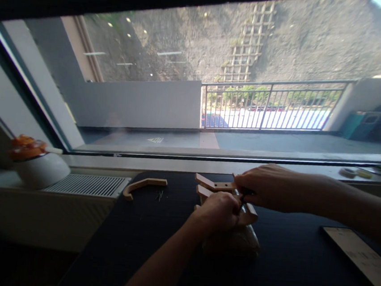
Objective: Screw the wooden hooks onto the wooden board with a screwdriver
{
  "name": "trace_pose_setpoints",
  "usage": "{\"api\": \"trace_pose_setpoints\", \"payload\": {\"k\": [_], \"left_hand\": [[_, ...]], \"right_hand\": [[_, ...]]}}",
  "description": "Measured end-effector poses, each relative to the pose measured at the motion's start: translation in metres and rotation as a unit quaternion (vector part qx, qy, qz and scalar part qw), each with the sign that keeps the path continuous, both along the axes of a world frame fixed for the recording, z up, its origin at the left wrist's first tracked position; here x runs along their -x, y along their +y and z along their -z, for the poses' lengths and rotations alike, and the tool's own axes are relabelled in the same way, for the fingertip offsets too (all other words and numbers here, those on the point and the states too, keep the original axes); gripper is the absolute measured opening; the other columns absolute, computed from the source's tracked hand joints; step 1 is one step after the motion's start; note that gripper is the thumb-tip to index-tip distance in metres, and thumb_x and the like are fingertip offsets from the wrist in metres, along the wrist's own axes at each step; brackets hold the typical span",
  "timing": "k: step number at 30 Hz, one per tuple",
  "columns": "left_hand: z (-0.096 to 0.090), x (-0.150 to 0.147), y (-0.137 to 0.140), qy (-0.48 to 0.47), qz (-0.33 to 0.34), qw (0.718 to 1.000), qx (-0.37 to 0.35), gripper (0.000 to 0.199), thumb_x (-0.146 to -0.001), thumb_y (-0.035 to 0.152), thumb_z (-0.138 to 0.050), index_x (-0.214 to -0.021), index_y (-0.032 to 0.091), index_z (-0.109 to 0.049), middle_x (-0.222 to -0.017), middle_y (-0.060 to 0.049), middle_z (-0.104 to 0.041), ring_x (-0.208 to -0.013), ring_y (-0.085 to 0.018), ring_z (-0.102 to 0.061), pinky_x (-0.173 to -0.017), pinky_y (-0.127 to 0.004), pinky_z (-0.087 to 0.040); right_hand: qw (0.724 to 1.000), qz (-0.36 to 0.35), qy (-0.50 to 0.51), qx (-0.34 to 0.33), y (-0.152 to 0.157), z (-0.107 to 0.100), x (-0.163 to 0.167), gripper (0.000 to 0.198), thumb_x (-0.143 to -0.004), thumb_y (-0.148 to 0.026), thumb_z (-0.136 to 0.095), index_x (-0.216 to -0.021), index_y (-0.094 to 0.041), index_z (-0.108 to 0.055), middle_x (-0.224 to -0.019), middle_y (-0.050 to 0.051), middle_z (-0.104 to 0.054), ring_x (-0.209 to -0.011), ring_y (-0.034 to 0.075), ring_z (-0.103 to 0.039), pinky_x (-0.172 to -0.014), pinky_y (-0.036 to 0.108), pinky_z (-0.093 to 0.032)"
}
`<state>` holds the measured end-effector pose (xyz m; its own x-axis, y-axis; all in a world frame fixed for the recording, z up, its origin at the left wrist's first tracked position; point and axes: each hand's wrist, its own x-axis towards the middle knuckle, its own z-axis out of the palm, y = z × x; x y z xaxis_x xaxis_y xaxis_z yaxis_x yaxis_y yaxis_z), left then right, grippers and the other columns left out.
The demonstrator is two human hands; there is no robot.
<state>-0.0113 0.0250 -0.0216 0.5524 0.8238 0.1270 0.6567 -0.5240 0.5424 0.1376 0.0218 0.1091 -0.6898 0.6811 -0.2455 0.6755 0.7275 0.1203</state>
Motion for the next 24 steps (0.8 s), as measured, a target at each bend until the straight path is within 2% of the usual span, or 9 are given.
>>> {"api": "trace_pose_setpoints", "payload": {"k": [5, 8, 11, 14, 17, 19, 24], "left_hand": [[-0.002, -0.001, 0.001, 0.016, -0.006, 1.0, 0.0, 0.013, -0.076, 0.019, -0.059, -0.068, 0.015, -0.07, -0.066, -0.001, -0.065, -0.06, -0.013, -0.053, -0.054, -0.024, -0.033], [-0.004, -0.001, 0.0, 0.01, -0.007, 1.0, 0.006, 0.011, -0.075, 0.018, -0.06, -0.068, 0.015, -0.069, -0.069, -0.002, -0.066, -0.062, -0.013, -0.054, -0.054, -0.024, -0.034], [-0.005, 0.0, -0.002, 0.001, 0.001, 1.0, 0.014, 0.01, -0.075, 0.017, -0.061, -0.07, 0.014, -0.069, -0.074, -0.002, -0.067, -0.065, -0.013, -0.056, -0.056, -0.023, -0.036], [-0.005, 0.0, -0.002, 0.006, -0.005, 1.0, 0.01, 0.011, -0.076, 0.016, -0.06, -0.07, 0.014, -0.069, -0.071, -0.002, -0.067, -0.064, -0.013, -0.056, -0.056, -0.023, -0.037], [-0.005, -0.001, -0.002, 0.019, -0.011, 1.0, 0.014, 0.013, -0.076, 0.017, -0.06, -0.07, 0.014, -0.07, -0.068, -0.002, -0.066, -0.062, -0.014, -0.055, -0.055, -0.024, -0.036], [-0.006, -0.001, -0.001, 0.02, -0.008, 1.0, 0.014, 0.013, -0.077, 0.017, -0.059, -0.071, 0.015, -0.071, -0.068, -0.002, -0.066, -0.061, -0.013, -0.055, -0.055, -0.024, -0.036], [-0.007, -0.001, -0.002, 0.012, -0.011, 1.0, 0.027, 0.012, -0.075, 0.016, -0.06, -0.071, 0.014, -0.071, -0.071, -0.003, -0.067, -0.065, -0.015, -0.057, -0.057, -0.025, -0.038]], "right_hand": [[1.0, 0.025, -0.017, -0.005, -0.002, 0.0, 0.002, 0.022, -0.091, -0.034, -0.05, -0.091, -0.018, -0.065, -0.079, 0.006, -0.068, -0.073, 0.023, -0.064, -0.059, 0.03, -0.034], [0.999, 0.016, -0.028, -0.001, -0.004, -0.006, 0.002, 0.017, -0.083, -0.026, -0.058, -0.097, -0.02, -0.064, -0.083, 0.005, -0.069, -0.076, 0.023, -0.064, -0.06, 0.03, -0.036], [0.999, 0.006, -0.033, 0.005, -0.004, -0.008, 0.004, 0.018, -0.08, -0.015, -0.058, -0.095, -0.022, -0.065, -0.085, 0.003, -0.069, -0.08, 0.021, -0.064, -0.063, 0.029, -0.037], [0.999, 0.008, -0.033, 0.005, -0.002, -0.004, 0.007, 0.012, -0.086, -0.021, -0.054, -0.09, -0.019, -0.066, -0.084, 0.005, -0.07, -0.08, 0.022, -0.064, -0.064, 0.03, -0.037], [0.999, 0.024, -0.034, 0.001, -0.001, -0.002, 0.008, 0.021, -0.091, -0.031, -0.05, -0.089, -0.017, -0.066, -0.081, 0.007, -0.069, -0.077, 0.023, -0.064, -0.063, 0.031, -0.037], [0.999, 0.035, -0.041, 0.001, -0.001, -0.003, 0.007, 0.02, -0.089, -0.032, -0.053, -0.092, -0.018, -0.066, -0.08, 0.007, -0.069, -0.075, 0.023, -0.064, -0.062, 0.031, -0.037], [0.999, 0.021, -0.005, 0.033, 0.003, -0.006, -0.001, 0.02, -0.077, -0.019, -0.059, -0.094, -0.023, -0.067, -0.084, 0.003, -0.069, -0.075, 0.02, -0.062, -0.062, 0.029, -0.037]]}}
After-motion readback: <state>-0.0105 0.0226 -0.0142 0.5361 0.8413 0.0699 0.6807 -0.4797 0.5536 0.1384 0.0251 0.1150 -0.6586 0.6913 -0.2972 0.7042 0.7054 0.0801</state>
